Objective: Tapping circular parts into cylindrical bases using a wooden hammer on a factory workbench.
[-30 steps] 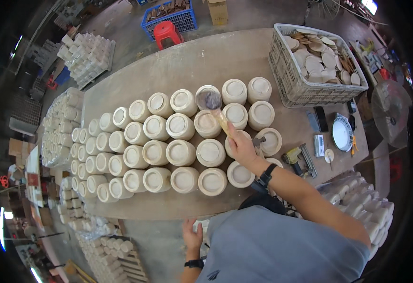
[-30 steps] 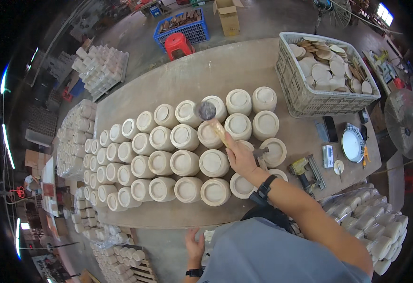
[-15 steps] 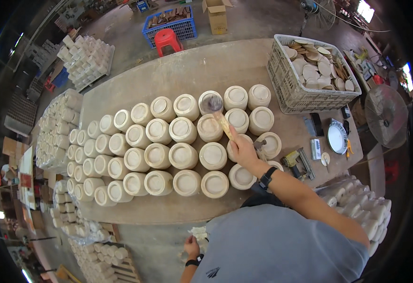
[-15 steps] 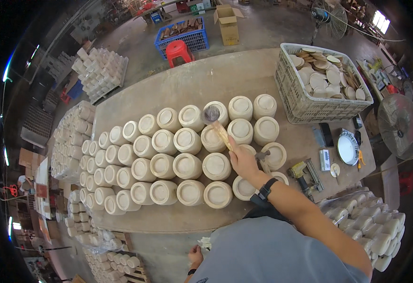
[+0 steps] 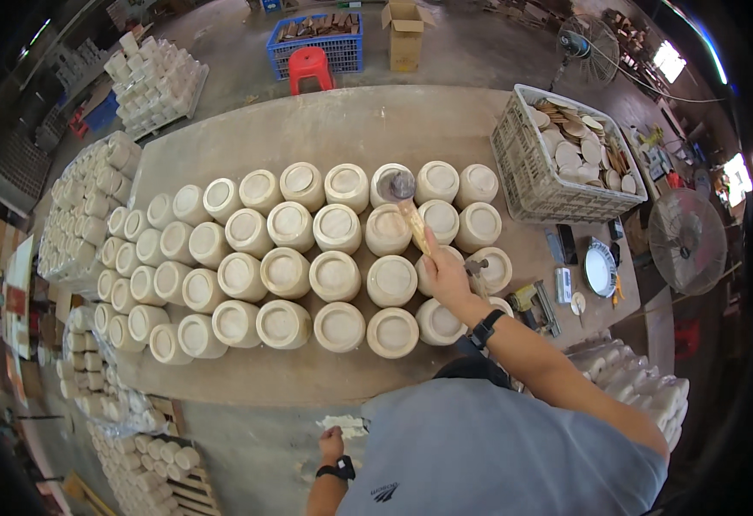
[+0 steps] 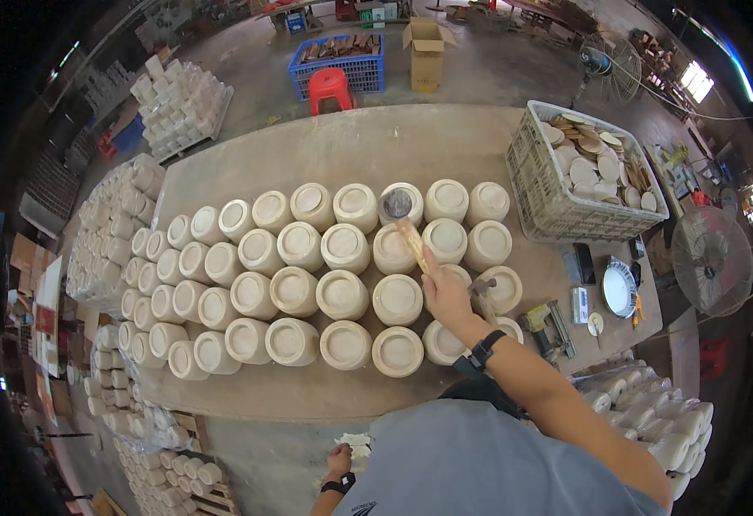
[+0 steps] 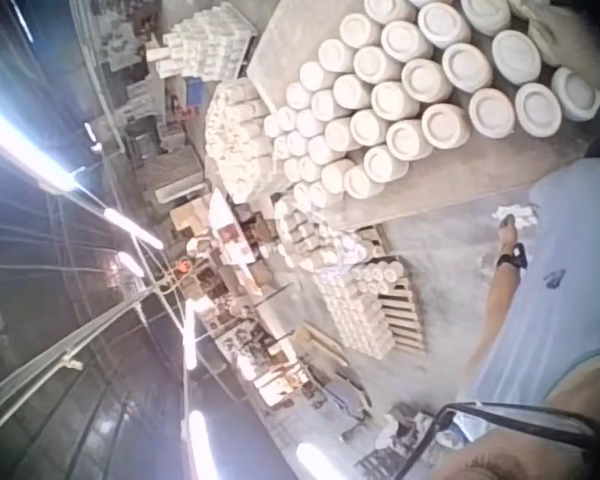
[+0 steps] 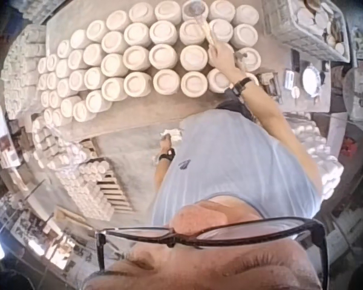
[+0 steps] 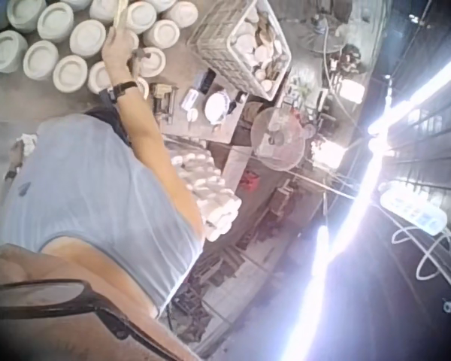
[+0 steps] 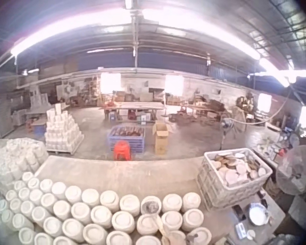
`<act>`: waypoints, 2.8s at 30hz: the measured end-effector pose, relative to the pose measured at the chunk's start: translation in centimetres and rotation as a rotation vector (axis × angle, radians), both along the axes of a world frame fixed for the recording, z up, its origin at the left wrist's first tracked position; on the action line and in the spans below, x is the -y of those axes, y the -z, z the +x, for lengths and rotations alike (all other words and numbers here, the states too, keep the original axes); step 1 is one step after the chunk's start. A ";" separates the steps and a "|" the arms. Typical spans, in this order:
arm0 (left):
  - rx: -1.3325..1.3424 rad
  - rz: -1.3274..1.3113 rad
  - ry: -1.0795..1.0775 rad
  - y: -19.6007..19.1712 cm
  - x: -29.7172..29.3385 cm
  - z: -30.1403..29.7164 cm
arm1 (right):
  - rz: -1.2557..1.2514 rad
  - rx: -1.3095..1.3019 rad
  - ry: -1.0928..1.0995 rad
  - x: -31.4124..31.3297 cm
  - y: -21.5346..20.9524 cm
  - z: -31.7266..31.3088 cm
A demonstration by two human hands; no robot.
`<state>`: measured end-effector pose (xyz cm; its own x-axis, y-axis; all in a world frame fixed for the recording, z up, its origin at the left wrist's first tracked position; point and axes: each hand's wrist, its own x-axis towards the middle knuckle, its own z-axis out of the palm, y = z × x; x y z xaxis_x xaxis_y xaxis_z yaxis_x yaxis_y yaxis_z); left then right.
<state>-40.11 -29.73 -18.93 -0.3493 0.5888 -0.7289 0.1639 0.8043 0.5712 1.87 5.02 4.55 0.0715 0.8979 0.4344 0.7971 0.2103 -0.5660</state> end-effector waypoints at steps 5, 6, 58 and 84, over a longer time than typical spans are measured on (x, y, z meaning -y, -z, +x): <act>-0.026 -0.019 0.141 2.2 0.5 -1.2 | -0.580 0.151 -0.051 -0.3 2.5 0.2; -0.020 -0.012 0.139 2.5 0.0 -0.8 | -0.554 0.223 -0.085 -0.7 1.6 0.6; -0.312 0.733 0.727 -22.5 -25.7 12.0 | -0.556 -0.705 0.351 5.5 -0.9 12.0; -0.473 0.945 1.346 -17.2 -41.7 34.1 | -0.687 -0.525 0.203 3.7 -5.2 11.6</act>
